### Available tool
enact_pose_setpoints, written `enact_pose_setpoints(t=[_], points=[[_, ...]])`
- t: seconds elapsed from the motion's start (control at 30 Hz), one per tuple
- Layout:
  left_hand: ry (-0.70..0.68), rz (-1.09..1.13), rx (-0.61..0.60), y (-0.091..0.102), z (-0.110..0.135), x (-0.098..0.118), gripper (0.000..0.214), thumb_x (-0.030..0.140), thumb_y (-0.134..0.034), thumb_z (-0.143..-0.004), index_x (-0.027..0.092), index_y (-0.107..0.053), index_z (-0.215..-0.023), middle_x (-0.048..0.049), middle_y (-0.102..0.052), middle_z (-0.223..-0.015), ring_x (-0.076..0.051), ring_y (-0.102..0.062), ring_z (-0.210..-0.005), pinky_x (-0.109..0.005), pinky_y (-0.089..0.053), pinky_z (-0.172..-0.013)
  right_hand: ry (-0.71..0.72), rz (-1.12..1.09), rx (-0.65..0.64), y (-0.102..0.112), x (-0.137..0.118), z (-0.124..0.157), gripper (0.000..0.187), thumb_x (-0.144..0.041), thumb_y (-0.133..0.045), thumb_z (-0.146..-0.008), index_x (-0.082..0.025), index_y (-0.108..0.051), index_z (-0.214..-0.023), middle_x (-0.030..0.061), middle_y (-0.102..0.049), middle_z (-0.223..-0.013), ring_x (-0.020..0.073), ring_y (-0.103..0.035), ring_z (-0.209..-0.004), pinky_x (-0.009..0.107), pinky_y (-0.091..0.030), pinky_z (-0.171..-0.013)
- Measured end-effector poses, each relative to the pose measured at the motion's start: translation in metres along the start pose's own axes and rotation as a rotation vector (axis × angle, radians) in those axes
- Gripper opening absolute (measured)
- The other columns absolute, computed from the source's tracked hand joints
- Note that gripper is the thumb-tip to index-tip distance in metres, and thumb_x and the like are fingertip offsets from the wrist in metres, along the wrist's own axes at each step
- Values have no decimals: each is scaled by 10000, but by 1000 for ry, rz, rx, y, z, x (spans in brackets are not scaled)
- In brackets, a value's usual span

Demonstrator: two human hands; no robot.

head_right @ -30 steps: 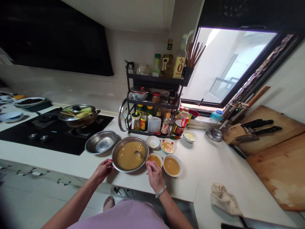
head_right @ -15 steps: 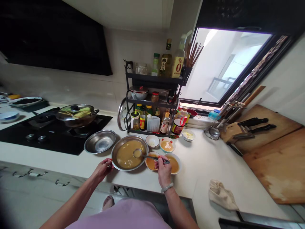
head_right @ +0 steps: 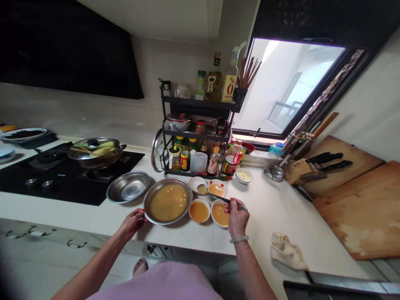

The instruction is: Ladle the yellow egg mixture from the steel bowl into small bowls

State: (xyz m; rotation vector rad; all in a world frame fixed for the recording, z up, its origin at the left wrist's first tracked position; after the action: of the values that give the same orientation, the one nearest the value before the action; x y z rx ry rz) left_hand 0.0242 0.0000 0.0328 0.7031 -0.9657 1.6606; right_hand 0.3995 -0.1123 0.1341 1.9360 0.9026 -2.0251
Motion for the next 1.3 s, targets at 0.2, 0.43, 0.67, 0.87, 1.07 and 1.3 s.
enact_pose_setpoints(t=[0.2, 0.43, 0.67, 0.87, 1.07, 1.3], points=[[-3, -6, 9, -2, 2, 1, 195, 220, -704, -671, 180, -519, -718, 37, -562, -489, -96, -538, -404, -193, -413, -431, 155, 118, 102, 21, -1, -25, 371, -465, -747, -666, -137, -630, -796, -7, -632, -506, 135, -570, -399, 252, -493, -402], [-8, 1, -1, -2, 3, 1, 210, 231, -709, -659, 181, -510, -707, 31, -567, -481, -96, -531, -399, -188, -399, -423, 408, 422, -107, 31, 10, -22, 317, -460, -623, -802, -162, -681, -894, 30, -675, -703, 149, -613, -515, 298, -546, -516], [-10, 8, 7, -3, 3, 1, 202, 213, -703, -648, 181, -514, -713, 37, -563, -486, -96, -537, -400, -189, -402, -436, 601, 445, -397, 14, 8, 6, 213, -324, -552, -878, -201, -717, -933, 84, -685, -936, 178, -633, -692, 315, -562, -593], [-13, 11, 6, -3, 4, 2, 225, 214, -721, -629, 182, -512, -709, 43, -560, -495, -89, -538, -408, -186, -402, -440, 485, 333, -577, -28, 28, 50, 202, -309, -554, -877, -223, -727, -937, 63, -688, -845, 164, -608, -632, 297, -559, -556], [-3, 11, 18, -4, 5, 2, 217, 198, -712, -640, 184, -506, -705, 48, -547, -479, -91, -538, -401, -189, -413, -435, 367, 281, -771, -75, 51, 90, 233, -336, -522, -893, -238, -729, -935, 68, -672, -853, 151, -600, -598, 256, -538, -475], [-6, 16, 17, -4, 5, 2, 206, 191, -700, -657, 187, -504, -719, 44, -552, -475, -97, -532, -386, -190, -408, -417, 61, 254, -640, -94, 71, 96, 305, -485, -575, -827, -201, -683, -866, 12, -637, -588, 152, -569, -421, 262, -494, -421]])
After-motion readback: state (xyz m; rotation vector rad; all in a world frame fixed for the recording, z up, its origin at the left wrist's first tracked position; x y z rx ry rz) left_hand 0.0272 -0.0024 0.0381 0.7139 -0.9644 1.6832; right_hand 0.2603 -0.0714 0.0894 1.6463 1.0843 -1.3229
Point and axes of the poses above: each hand's wrist, its own z-axis away from the middle knuckle, its own y-axis out of the back of the hand, x = y × z, the point moved 1 cm from there along -z, towards the middle knuckle
